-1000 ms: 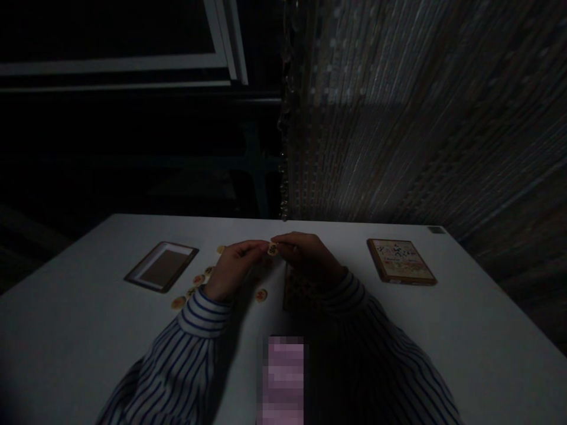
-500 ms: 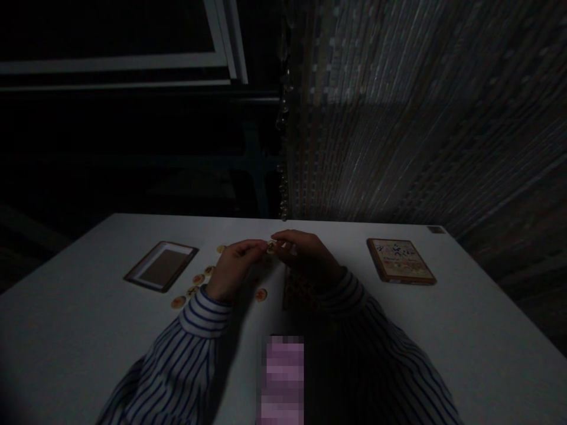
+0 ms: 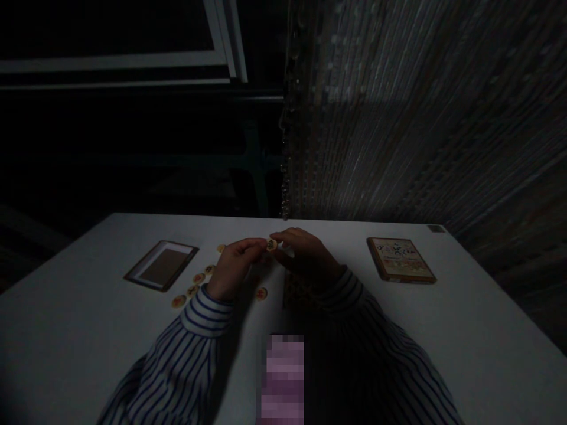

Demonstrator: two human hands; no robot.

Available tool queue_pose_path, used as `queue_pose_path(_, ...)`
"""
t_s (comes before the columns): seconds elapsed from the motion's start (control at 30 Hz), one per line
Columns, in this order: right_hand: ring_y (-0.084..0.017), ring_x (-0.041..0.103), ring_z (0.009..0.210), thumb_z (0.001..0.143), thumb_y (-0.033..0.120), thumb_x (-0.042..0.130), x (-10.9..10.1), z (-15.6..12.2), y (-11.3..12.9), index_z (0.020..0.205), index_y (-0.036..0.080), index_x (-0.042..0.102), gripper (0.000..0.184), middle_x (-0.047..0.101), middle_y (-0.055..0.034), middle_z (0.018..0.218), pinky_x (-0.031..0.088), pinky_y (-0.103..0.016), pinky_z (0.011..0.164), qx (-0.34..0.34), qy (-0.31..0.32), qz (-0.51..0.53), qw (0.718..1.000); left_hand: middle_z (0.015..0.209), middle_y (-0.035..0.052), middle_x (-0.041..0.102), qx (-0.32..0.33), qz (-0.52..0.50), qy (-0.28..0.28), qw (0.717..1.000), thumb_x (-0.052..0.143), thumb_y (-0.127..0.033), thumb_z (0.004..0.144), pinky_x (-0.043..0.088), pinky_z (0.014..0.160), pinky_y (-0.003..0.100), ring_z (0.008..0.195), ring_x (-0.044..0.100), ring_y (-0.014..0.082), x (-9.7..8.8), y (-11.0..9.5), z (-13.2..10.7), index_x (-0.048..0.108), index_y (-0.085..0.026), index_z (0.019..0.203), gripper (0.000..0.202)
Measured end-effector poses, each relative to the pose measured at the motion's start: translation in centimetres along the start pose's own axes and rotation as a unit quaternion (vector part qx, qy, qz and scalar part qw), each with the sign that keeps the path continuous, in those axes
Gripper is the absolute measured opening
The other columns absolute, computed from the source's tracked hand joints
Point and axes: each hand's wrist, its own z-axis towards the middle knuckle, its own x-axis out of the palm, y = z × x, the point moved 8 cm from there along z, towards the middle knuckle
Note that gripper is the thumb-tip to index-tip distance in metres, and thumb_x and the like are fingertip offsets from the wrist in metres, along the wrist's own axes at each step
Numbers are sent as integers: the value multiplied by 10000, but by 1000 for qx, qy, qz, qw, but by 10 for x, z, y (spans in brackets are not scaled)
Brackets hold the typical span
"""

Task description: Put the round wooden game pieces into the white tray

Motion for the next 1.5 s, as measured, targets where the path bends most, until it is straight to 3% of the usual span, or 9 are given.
queue_pose_path(0.4, -186, 544, 865, 812, 334, 476, 0, 0, 2, 1047, 132, 549, 319, 622, -97, 959, 427, -333, 764, -38, -7, -69, 997, 732, 29, 657, 4, -28, 16, 999, 614, -343, 683, 426, 584, 213, 602, 551, 99, 2, 2, 0, 642, -132, 862, 278)
queue_pose_path(0.7, -177, 553, 848, 801, 337, 487, 1, -1, -5, 1010, 144, 569, 296, 632, -84, 926, 420, -307, 763, -16, 24, -86, 996, 739, 42, 659, 11, 4, 31, 999, 586, -324, 709, 442, 616, 221, 643, 572, 113, 5, 0, 1, 638, -120, 869, 264)
queue_pose_path(0.93, -173, 573, 816, 774, 309, 498, 7, -11, -36, 1001, 142, 584, 295, 642, -77, 903, 417, -274, 726, 53, 114, -129, 984, 803, 73, 671, 38, 159, 53, 985, 560, -351, 724, 464, 679, 260, 739, 611, 163, 6, 8, 4, 614, -118, 966, 340)
queue_pose_path(1.2, -158, 547, 779, 763, 327, 498, 21, -15, -44, 967, 150, 604, 290, 620, -79, 863, 396, -246, 690, 92, 219, -139, 961, 915, 59, 670, 102, 339, 70, 933, 490, -320, 769, 449, 746, 266, 827, 608, 171, 11, 4, -1, 623, -162, 992, 304)
queue_pose_path(1.5, -171, 560, 821, 772, 301, 490, 38, -29, -54, 965, 169, 598, 258, 626, -81, 882, 389, -245, 666, 123, 296, -200, 926, 978, 79, 653, 96, 391, 87, 911, 455, -334, 789, 436, 788, 295, 890, 593, 203, 12, 8, -1, 594, -165, 1051, 342)
